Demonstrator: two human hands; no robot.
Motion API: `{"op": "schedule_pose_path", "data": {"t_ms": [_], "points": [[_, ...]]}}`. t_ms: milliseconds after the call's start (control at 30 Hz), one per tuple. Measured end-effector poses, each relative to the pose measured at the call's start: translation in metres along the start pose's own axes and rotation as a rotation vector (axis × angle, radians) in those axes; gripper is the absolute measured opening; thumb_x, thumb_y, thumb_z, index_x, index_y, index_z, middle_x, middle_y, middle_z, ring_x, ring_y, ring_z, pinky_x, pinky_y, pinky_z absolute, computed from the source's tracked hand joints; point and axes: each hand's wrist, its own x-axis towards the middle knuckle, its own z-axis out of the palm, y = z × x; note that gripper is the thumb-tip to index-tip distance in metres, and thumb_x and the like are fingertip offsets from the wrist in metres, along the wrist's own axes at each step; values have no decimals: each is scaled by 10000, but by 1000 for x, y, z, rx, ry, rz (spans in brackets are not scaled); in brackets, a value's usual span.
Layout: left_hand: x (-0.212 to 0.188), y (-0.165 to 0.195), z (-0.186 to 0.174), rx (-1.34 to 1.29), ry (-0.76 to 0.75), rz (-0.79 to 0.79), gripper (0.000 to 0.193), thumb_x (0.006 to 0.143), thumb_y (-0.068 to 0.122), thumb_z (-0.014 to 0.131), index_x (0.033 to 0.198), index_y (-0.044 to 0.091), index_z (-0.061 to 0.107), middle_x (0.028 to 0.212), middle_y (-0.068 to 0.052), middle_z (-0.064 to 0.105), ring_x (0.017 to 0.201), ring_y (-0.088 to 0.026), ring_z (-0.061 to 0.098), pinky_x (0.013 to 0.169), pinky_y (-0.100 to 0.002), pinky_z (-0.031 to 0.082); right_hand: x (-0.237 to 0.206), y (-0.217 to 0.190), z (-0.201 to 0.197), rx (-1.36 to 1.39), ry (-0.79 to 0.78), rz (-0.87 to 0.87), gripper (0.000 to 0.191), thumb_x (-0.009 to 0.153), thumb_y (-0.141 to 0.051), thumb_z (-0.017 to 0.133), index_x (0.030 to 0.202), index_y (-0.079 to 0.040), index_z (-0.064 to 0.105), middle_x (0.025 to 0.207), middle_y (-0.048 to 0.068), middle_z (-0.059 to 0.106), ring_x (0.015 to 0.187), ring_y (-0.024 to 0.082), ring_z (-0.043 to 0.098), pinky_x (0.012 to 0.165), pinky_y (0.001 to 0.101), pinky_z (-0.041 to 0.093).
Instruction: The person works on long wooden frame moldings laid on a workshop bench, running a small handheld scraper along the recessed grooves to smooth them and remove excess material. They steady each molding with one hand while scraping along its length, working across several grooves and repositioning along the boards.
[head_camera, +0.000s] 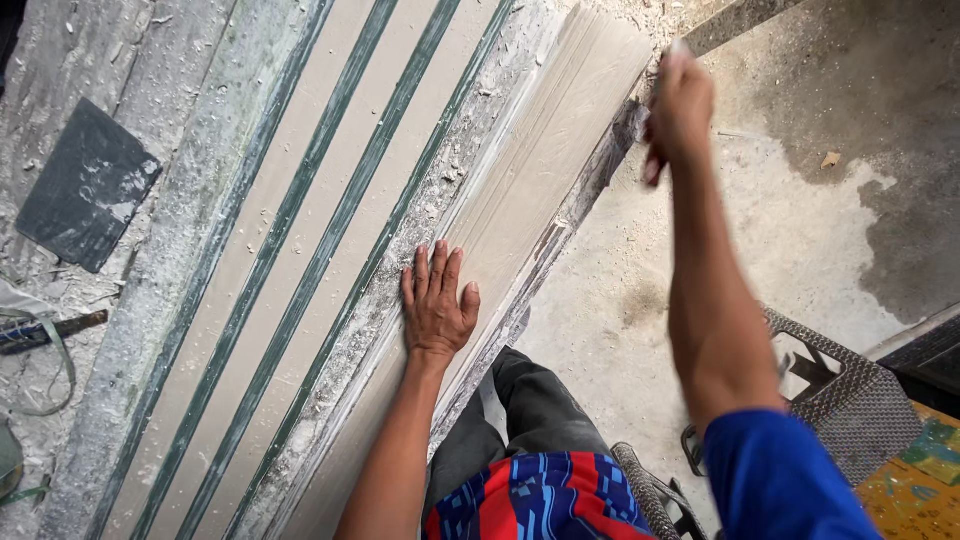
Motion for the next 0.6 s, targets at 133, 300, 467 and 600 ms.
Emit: {"op": "schedule_pose_path", "data": {"t_ms": [133, 300, 467, 600], "points": [[3, 1, -3, -5, 19, 15, 592, 1039, 448, 433, 1525, 116, 500, 1650, -119, 384, 1552, -371, 277, 1243, -578, 188, -116, 66, 62, -260, 159, -245, 498, 1141, -299, 522, 1493, 53, 490, 1405, 314, 590, 1253, 435, 578, 995, 575, 436], [0, 0, -1, 19, 39, 23, 577, 1034, 432, 465, 1519, 123, 507, 1639, -111, 402, 1542, -372, 303, 1238, -579, 195, -71, 64, 62, -386, 121, -222, 432, 1096, -314, 524, 1336, 26, 642, 1205, 299, 695, 1151, 416, 687, 1029, 499, 526], [-3, -1, 0, 17, 35, 8, 583, 1044, 446, 423, 1529, 133, 506, 1645, -109, 400, 1546, -364, 296, 1251, -565, 182, 0, 10, 25, 55, -83, 114, 339, 1123, -335, 404, 1032, -54, 571, 727, 73, 531, 514, 161, 515, 401, 320, 456], [0, -1, 0, 24, 34, 6, 582, 1046, 463, 408, 1522, 143, 510, 1644, -104, 400, 1544, -358, 289, 1246, -556, 175, -120, 60, 75, -242, -4, 178, 515, 1076, -362, 405, 1502, -76, 438, 1261, 214, 640, 1094, 295, 661, 938, 473, 546]]}}
